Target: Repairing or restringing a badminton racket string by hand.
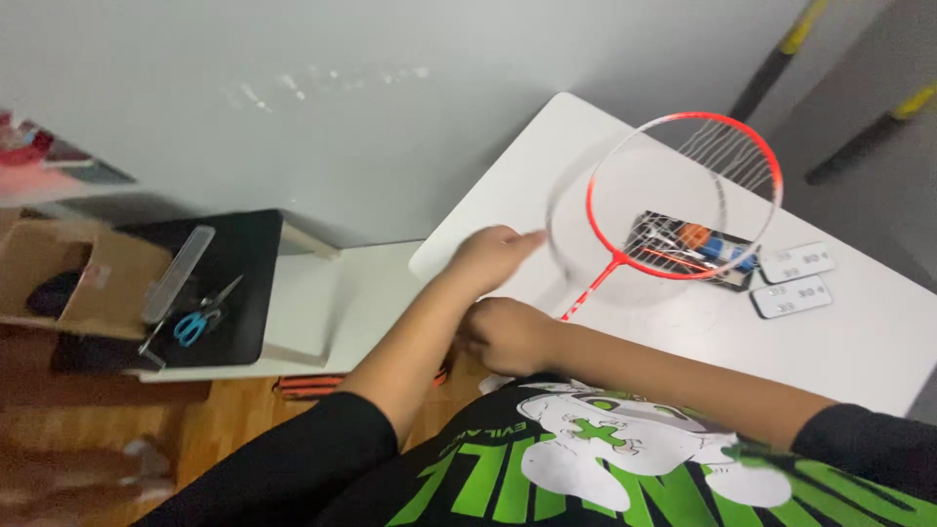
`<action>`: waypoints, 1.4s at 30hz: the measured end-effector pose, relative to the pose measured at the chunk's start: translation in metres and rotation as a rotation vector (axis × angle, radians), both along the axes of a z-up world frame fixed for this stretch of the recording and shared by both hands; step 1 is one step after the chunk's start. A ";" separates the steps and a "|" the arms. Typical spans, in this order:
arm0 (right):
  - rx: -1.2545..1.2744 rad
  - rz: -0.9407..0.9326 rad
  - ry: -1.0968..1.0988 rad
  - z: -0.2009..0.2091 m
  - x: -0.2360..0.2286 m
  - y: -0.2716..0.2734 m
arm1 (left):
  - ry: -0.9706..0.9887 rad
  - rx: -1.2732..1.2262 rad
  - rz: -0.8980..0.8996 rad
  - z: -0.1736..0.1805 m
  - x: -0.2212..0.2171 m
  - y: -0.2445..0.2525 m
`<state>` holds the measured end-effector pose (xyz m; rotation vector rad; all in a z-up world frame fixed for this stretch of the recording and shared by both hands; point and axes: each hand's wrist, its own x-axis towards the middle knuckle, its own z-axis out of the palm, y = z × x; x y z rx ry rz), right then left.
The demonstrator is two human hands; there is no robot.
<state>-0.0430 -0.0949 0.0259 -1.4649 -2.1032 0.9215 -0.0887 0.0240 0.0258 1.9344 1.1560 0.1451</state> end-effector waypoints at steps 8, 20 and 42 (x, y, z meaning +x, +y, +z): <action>0.097 -0.067 0.254 -0.019 0.013 -0.004 | -0.221 -0.108 0.102 -0.020 0.038 0.011; 0.330 -0.880 0.399 0.014 0.025 0.012 | -0.293 0.242 0.565 -0.028 -0.106 0.075; 0.287 0.069 0.283 0.024 -0.015 -0.004 | 0.255 0.126 -0.290 0.038 -0.030 0.001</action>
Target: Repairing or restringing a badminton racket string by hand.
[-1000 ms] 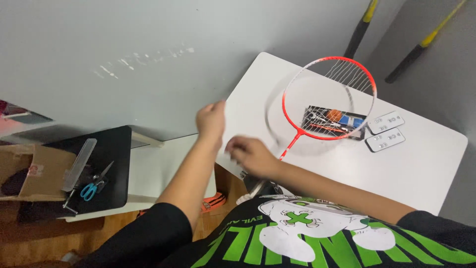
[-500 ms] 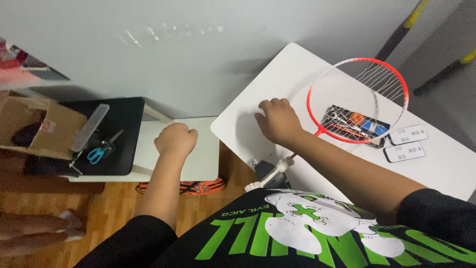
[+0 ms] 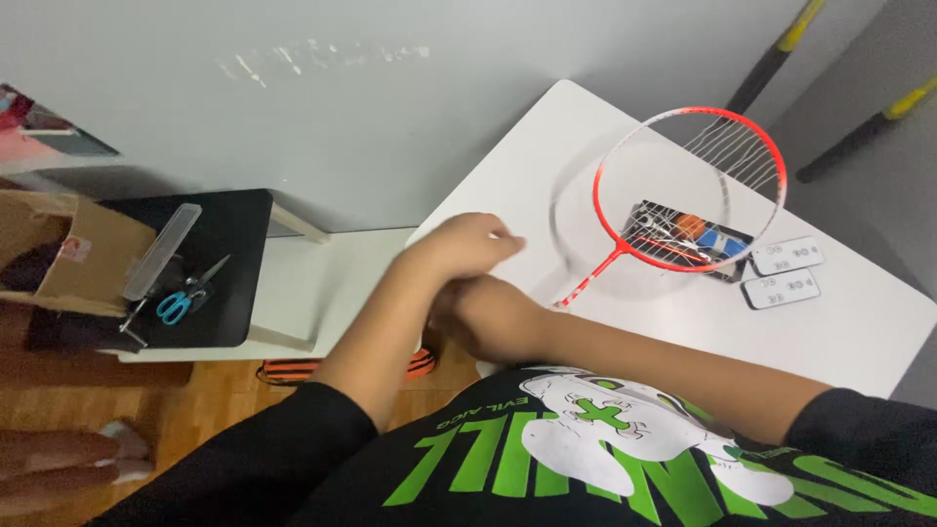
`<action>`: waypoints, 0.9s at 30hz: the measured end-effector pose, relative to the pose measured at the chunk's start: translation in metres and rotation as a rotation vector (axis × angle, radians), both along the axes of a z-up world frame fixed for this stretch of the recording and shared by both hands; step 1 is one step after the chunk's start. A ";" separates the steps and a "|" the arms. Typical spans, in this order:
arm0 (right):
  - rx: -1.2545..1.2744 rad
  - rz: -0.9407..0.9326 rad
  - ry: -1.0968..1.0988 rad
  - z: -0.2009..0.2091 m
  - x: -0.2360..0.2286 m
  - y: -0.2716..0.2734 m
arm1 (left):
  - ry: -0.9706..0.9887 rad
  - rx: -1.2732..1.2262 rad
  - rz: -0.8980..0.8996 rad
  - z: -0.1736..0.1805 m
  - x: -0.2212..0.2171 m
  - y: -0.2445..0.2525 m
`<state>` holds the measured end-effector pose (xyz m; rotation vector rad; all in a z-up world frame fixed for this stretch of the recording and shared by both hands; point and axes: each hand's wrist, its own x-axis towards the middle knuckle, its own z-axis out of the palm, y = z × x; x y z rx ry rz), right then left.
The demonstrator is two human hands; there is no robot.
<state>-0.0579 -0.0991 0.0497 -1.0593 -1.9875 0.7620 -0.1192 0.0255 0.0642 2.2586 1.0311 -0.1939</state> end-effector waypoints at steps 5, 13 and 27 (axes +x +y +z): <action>0.155 -0.024 -0.138 -0.010 0.010 -0.007 | -0.204 -0.031 0.025 -0.009 0.018 -0.002; 0.295 -0.468 0.015 0.012 0.048 0.006 | -0.307 0.350 0.256 0.002 -0.055 0.040; 0.035 -0.476 -0.203 -0.027 0.037 0.020 | 0.078 0.288 0.448 -0.004 -0.099 0.065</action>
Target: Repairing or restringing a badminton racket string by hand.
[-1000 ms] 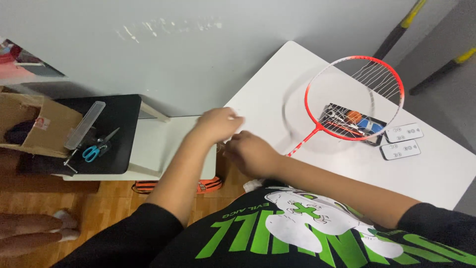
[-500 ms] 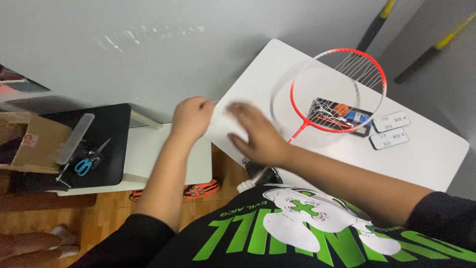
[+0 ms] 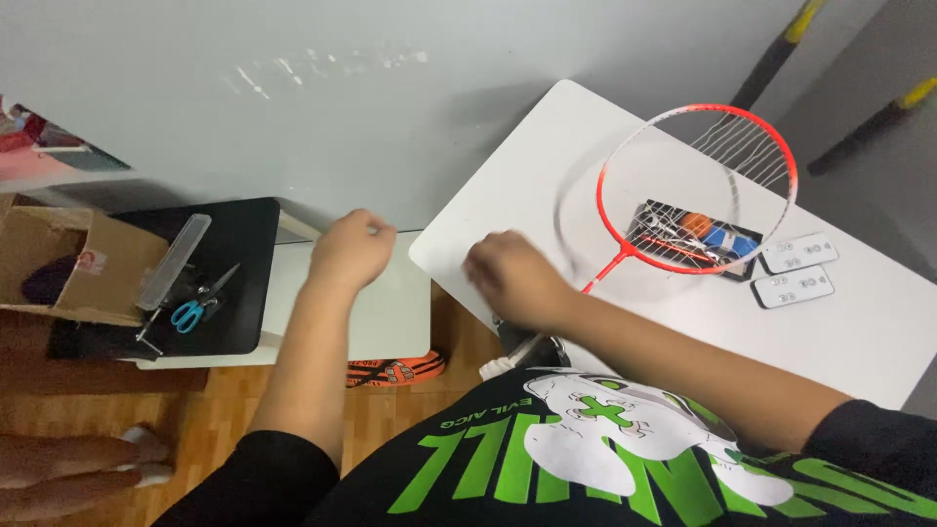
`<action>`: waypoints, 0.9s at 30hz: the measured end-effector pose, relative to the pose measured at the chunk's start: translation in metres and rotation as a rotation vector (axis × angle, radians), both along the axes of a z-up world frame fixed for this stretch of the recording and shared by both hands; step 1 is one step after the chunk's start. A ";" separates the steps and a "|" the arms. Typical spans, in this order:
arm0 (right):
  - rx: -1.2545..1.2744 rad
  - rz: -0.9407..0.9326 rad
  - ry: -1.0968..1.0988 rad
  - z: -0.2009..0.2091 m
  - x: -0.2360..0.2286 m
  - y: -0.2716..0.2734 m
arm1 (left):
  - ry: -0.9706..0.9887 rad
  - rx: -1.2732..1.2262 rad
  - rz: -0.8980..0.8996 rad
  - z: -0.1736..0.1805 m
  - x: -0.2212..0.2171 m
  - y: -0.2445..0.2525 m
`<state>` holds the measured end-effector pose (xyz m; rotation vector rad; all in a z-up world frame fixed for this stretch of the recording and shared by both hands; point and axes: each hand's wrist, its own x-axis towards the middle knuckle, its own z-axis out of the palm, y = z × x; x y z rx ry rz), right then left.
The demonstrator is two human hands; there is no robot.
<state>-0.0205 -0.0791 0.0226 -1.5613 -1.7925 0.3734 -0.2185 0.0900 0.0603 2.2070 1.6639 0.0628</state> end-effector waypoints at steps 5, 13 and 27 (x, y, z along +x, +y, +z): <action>0.010 0.320 0.103 0.014 -0.029 -0.022 | -0.339 -0.352 -0.134 -0.004 0.053 -0.027; -0.142 0.515 0.142 0.008 -0.033 -0.032 | -0.108 -0.598 -0.376 -0.007 0.111 -0.071; 0.134 0.036 0.616 0.004 -0.021 -0.039 | -0.534 -0.254 -0.056 0.009 0.030 -0.023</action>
